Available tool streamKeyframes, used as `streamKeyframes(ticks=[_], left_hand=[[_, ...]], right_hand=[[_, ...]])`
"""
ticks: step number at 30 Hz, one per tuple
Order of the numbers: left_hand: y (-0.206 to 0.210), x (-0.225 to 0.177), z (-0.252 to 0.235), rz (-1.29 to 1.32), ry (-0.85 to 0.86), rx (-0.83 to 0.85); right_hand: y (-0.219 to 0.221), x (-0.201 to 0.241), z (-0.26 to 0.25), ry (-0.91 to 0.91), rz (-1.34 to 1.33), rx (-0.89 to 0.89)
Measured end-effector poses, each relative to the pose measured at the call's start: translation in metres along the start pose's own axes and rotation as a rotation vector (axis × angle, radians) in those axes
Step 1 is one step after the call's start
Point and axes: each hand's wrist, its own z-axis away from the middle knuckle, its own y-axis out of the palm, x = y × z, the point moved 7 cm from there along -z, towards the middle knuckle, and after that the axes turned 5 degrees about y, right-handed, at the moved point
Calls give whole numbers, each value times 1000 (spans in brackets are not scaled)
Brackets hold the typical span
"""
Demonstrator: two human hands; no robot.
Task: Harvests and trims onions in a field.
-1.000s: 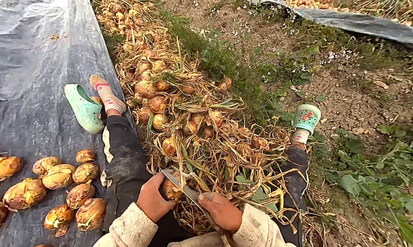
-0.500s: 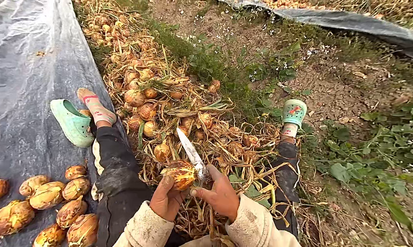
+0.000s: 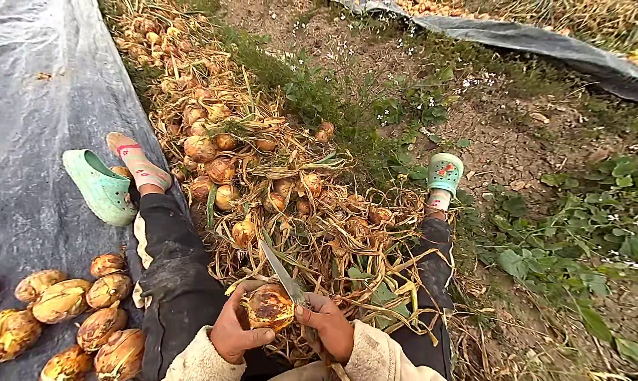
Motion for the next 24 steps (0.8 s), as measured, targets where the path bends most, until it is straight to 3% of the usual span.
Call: streamKeyframes(ticks=[4,6,9,11,13,15,16,17,19,22,24], left_hand=[[4,-11,0,-184,86,-5],[2,-24,-4,-438,146,-32],[-41,-51,-10,-802,172,-339],[-93,-76,-5,-643,220,-693],[-136,-104,1,-141,421,-963],[-164,-123,6,259,552,-1126],[-167,-125,2,316,544,-1139],[-163,-120,-9,278,475,-1135],[-140,-93,-43,-40,195,-1057],[-110,-44,-103,-777,-171,-746],[-106,-2,-134,-1093,-385,-546]], right_hand=[[3,-6,1,95,-132,38],[5,-6,1,112,-170,58],[8,-5,8,92,-168,122],[4,-5,10,91,-177,91],[-7,-8,5,115,-195,26],[-13,-14,1,161,-192,-11],[-13,-16,-2,178,-178,-24],[-13,-16,-4,190,-155,-37],[-12,-17,-7,203,-122,-55],[-18,-16,-5,194,-92,-70],[-23,-15,-2,194,-78,-103]])
